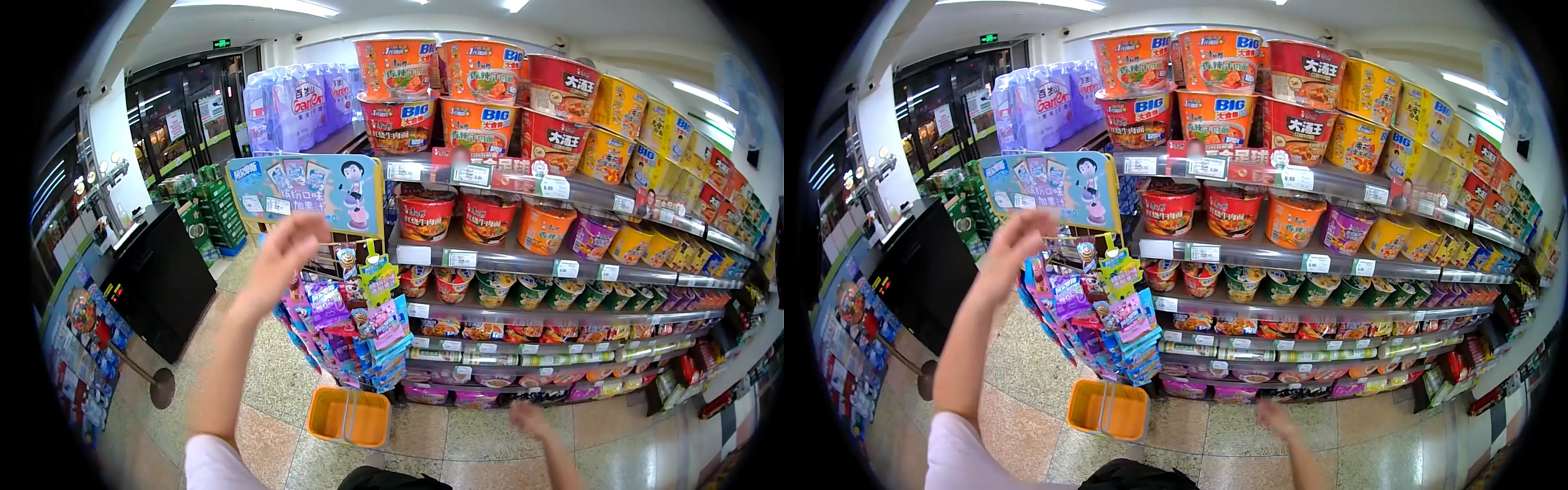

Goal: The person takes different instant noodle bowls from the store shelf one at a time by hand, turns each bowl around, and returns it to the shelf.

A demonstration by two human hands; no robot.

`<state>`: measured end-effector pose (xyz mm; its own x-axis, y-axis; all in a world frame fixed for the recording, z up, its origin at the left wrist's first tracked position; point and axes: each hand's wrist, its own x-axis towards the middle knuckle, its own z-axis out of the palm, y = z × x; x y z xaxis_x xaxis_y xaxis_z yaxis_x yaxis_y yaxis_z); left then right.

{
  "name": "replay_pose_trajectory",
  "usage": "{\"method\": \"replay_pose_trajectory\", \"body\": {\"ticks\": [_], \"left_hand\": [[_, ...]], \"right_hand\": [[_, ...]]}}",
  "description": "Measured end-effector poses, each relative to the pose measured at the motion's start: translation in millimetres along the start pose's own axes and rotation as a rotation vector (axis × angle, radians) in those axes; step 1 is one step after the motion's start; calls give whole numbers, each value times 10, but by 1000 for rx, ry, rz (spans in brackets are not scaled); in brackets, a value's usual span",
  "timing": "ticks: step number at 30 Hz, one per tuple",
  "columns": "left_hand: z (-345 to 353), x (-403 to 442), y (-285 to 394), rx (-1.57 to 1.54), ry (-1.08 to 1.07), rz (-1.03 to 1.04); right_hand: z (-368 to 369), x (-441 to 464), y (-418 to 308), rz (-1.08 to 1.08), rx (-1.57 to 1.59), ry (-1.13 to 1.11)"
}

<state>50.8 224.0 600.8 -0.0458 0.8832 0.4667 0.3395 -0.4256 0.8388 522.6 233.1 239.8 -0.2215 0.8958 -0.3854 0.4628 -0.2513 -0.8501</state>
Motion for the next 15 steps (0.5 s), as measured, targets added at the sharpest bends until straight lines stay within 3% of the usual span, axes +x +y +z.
{"method": "replay_pose_trajectory", "body": {"ticks": [1,2,3,5,7,8,10,13,15], "left_hand": [[-61,179,87,-13,19,65],[-97,356,210,9,23,95],[-153,554,300,71,22,171],[-243,920,426,114,34,258],[-297,1244,483,124,51,305],[-303,1385,501,93,89,313],[-326,1649,514,51,125,339],[-329,2140,401,-15,151,391],[-342,2425,314,-63,154,382]], "right_hand": [[-181,130,-516,-236,-63,53],[-360,197,-1092,-259,-34,48],[-417,174,-1749,-466,-37,109],[-493,-39,-2995,-549,-52,70],[-412,-29,-3828,-883,-59,147],[-368,-116,-4253,-876,-99,163],[-285,40,-4858,-1154,-196,291],[-137,217,-5594,-1249,-128,406],[-85,375,-5897,-1194,-117,520]]}}
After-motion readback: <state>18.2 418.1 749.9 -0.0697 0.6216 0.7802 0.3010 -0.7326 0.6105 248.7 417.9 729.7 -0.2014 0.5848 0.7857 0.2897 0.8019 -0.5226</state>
